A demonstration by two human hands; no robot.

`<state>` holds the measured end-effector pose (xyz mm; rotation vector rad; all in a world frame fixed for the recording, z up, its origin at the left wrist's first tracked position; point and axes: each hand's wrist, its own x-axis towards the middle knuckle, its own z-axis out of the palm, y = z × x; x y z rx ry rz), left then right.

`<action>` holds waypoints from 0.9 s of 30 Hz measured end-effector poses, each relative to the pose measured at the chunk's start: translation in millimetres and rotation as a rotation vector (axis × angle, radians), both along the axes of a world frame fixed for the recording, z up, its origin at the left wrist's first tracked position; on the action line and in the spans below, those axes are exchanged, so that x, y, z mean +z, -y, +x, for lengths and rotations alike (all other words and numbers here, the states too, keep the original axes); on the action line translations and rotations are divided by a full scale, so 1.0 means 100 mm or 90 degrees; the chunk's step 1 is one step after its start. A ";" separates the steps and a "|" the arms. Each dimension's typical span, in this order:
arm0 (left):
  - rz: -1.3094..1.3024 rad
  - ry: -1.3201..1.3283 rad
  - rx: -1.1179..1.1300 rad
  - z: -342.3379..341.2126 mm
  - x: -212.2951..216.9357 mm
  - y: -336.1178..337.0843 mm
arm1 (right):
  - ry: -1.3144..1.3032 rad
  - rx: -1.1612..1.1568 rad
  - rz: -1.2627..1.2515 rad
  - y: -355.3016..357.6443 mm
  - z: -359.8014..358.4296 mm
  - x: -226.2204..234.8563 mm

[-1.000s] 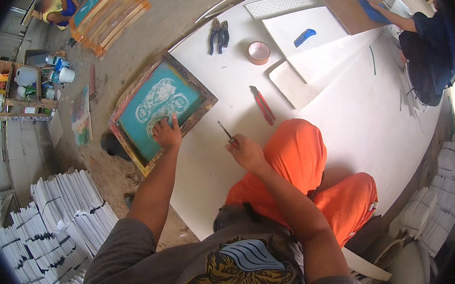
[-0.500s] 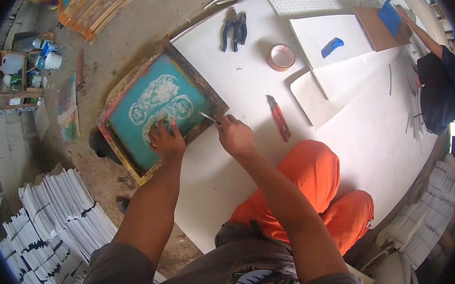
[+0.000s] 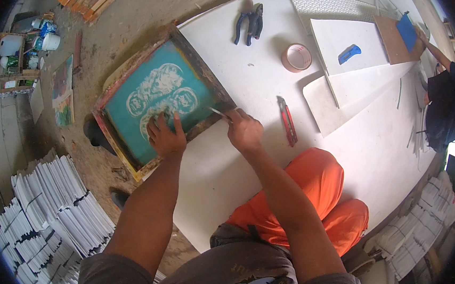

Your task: The person uses a small knife to carve a design into a teal-colored stencil frame placed on a white table. They carefully trace the outlines of the pattern, removing material to create the stencil. The person works continuously on the same frame throughout the clip.

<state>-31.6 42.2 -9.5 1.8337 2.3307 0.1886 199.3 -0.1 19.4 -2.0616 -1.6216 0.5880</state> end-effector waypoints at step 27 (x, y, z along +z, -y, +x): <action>-0.036 0.004 0.023 0.05 0.07 -0.01 | 0.086 0.027 -0.074 -0.07 0.04 0.06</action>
